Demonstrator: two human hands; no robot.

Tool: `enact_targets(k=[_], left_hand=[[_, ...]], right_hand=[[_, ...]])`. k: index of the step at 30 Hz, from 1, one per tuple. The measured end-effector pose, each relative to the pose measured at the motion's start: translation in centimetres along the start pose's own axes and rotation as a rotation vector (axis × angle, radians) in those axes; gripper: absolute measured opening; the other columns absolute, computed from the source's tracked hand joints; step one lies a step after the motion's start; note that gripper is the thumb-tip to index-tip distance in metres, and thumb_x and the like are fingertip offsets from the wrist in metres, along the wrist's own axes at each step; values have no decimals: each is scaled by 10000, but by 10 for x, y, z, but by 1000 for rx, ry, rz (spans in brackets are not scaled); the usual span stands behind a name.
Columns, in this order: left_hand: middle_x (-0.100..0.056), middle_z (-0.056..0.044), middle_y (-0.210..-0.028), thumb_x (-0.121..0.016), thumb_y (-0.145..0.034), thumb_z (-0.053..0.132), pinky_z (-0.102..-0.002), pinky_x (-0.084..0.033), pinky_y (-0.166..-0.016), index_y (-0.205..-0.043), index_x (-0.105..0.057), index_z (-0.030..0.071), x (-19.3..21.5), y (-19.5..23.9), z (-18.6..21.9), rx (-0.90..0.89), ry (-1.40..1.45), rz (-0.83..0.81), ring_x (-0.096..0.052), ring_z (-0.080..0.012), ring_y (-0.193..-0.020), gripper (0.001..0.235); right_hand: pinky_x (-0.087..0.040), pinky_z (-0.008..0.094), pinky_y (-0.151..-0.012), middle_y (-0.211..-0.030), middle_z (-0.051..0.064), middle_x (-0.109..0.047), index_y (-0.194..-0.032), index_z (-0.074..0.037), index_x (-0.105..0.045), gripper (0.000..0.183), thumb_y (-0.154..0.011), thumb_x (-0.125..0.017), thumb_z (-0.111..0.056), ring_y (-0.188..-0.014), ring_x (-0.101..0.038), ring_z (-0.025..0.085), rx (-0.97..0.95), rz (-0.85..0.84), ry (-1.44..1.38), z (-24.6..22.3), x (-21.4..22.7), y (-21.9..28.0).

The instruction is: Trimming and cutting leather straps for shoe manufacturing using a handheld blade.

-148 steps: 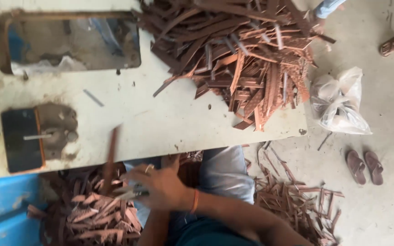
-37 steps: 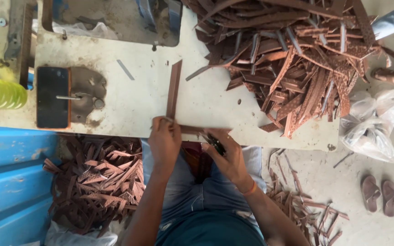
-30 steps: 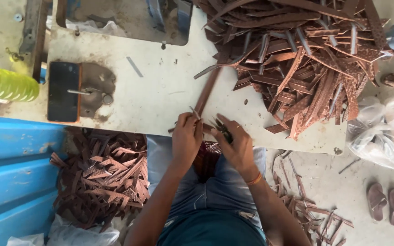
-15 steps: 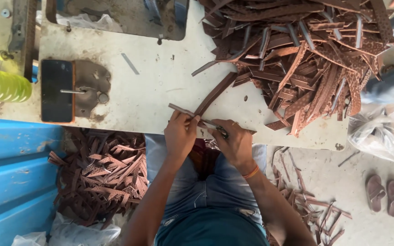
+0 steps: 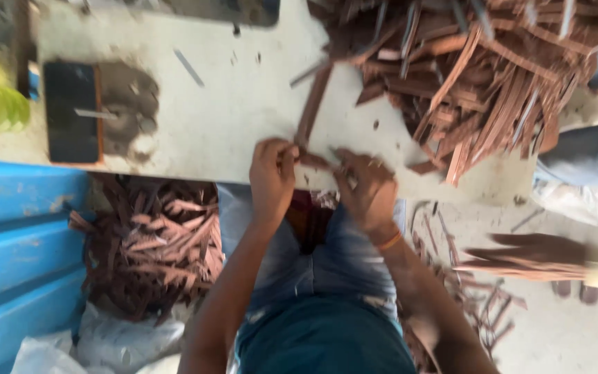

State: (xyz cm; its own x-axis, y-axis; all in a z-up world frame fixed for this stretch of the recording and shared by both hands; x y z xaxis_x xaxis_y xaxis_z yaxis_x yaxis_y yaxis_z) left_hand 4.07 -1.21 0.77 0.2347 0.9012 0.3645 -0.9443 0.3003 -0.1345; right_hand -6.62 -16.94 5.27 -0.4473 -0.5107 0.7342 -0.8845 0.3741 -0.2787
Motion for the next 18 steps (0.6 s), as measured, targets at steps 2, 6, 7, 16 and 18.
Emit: enact_targets(k=[2, 6, 7, 16, 18], left_hand=[[-646, -161, -1133, -660, -1014, 114, -356, -593, -716, -1145, -663, 2, 3, 0, 11, -87, 89, 14, -737, -289, -853, 173], [-655, -169, -1029, -699, -1002, 88, -406, -553, -712, -1127, -693, 19, 13, 46, -3, -186, -162, 36, -681, -344, -827, 143], [-676, -155, -1038, -671, -1002, 96, -399, -569, -727, -1115, -683, 42, 15, 51, -4, -156, -84, -21, -701, -330, -849, 126], [-709, -83, -1004, -704, -963, 204, -434, -576, -794, -987, -734, 77, -58, 162, 6, -209, -7, -729, -697, -307, -927, 132], [-702, -92, -1012, -704, -971, 241, -453, -568, -803, -991, -733, 78, -82, 181, 14, -253, -47, -962, -688, -318, -944, 168]], right_hand=[[-541, 463, -805, -1027, 134, -762, -1135, -77, -772, 302, -851, -827, -163, -901, -679, 348, 50, 22, 308, -2, 11, -5], [-487, 485, -998, -1224, 120, -734, -1198, -43, -740, 300, -903, -775, -84, -1105, -668, 296, 57, 11, 171, 11, 28, 8], [-511, 459, -969, -1243, 140, -713, -1197, -33, -726, 319, -888, -777, -97, -1097, -671, 298, 127, 116, 147, 8, 34, 10], [-633, 306, -771, -1074, 110, -771, -1117, -33, -750, 195, -928, -720, 4, -938, -770, 179, -197, -12, -223, 32, 42, 190], [-629, 311, -772, -1072, 115, -765, -1113, -37, -758, 212, -907, -727, 0, -945, -760, 192, -290, -3, -169, 35, 53, 227]])
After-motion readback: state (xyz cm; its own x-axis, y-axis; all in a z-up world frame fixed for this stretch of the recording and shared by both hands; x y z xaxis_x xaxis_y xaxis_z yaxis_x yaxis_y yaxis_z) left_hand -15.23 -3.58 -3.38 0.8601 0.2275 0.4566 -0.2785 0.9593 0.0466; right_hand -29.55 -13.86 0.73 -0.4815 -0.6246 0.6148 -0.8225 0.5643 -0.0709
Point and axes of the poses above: each hand's wrist, its own y-axis away from the middle knuckle, its own x-axis out of the back of the hand, z = x × y, the point moved 3 cm from there along -y, towards the middle knuckle
